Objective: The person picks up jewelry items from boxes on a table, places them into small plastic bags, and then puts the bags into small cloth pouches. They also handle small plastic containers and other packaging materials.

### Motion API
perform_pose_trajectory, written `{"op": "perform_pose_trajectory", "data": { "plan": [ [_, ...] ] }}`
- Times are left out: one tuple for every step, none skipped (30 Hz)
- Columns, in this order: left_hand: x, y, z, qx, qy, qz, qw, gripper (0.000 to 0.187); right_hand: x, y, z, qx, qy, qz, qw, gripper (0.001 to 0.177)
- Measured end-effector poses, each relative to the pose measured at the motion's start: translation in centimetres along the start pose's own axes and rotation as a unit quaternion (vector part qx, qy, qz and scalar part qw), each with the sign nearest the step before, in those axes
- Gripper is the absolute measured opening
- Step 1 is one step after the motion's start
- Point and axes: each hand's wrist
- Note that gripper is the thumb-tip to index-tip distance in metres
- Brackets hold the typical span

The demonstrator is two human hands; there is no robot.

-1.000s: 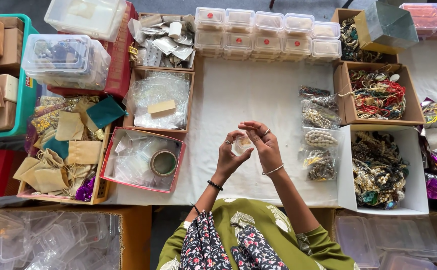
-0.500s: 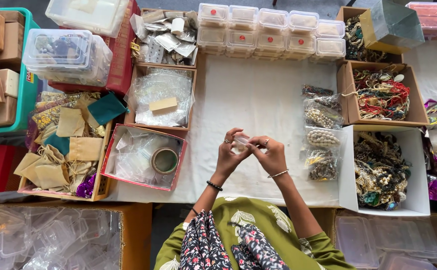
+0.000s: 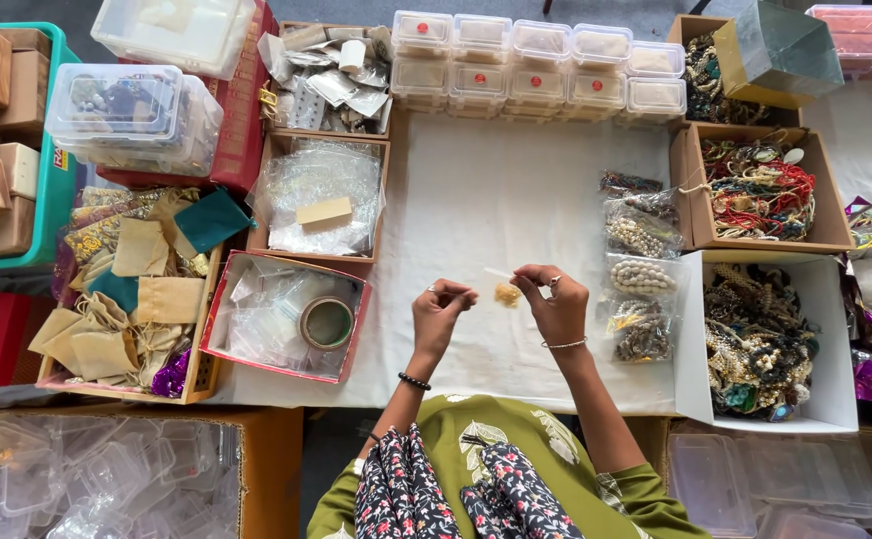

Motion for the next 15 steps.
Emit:
{"op": "perform_pose_trajectory", "data": {
  "plan": [
    [0.0,-0.2,-0.2,0.001,0.0,0.0,1.0,0.01,0.2,-0.4,0.0,0.001,0.0,-0.001,1.0,0.014],
    [-0.1,-0.4,-0.4,0.015,-0.012,-0.008,1.0,0.015,0.5,-0.7,0.0,-0.028,-0.032,0.007,0.999,0.012],
    [-0.1,-0.8,-0.6,0.03,-0.025,-0.017,0.999,0.019,0.7,-0.9,0.1,-0.057,-0.064,0.015,0.996,0.01],
    [-0.1,-0.5,-2.4,0.031,-0.025,-0.017,0.999,0.019,0.9,-1.2,-0.7,-0.055,-0.064,0.015,0.996,0.01],
    [-0.2,-0.3,-4.1,0.055,0.026,0.037,0.997,0.041,0.9,-1.5,-1.5,0.046,0.002,0.066,0.997,0.011],
    [-0.4,0.0,-5.8,0.078,0.077,0.092,0.99,0.063,0.8,-1.7,-2.3,0.146,0.068,0.116,0.98,0.014],
    [-0.4,0.1,-5.8,0.079,0.076,0.09,0.99,0.063,0.9,-1.8,-3.0,0.148,0.068,0.118,0.98,0.014],
    [-0.4,0.3,-5.9,-0.057,0.04,0.177,0.982,0.076,0.9,-1.8,-3.7,0.485,0.136,0.149,0.851,0.008],
    [-0.2,0.6,-5.9,-0.191,0.004,0.261,0.946,0.09,1.1,-1.9,-4.4,0.755,0.184,0.159,0.609,0.006],
    [-0.2,0.7,-6.0,-0.19,0.005,0.261,0.946,0.09,1.1,-1.9,-4.8,0.755,0.183,0.16,0.609,0.006],
    [-0.2,0.9,-6.0,-0.322,-0.077,0.246,0.911,0.098,1.1,-2.0,-5.2,0.785,0.213,0.138,0.565,0.008],
    [-0.1,1.1,-6.0,-0.445,-0.158,0.226,0.852,0.108,1.1,-2.1,-5.6,0.812,0.242,0.116,0.518,0.016],
    [-0.1,1.2,-6.2,-0.445,-0.158,0.226,0.852,0.108,0.9,-2.0,-6.1,0.812,0.242,0.116,0.518,0.016],
    [-0.1,1.2,-6.4,-0.472,-0.182,0.24,0.828,0.108,0.6,-1.9,-6.6,0.828,0.262,0.101,0.486,0.021],
    [-0.1,1.1,-6.7,-0.496,-0.206,0.255,0.804,0.108,0.5,-1.6,-7.0,0.843,0.281,0.085,0.451,0.027]
  ]
}}
Point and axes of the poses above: each hand's wrist, its own x-axis towards the middle knuckle, its own y-axis out of the palm, z = x × y, and after that the axes turned 4 degrees about x, right-handed
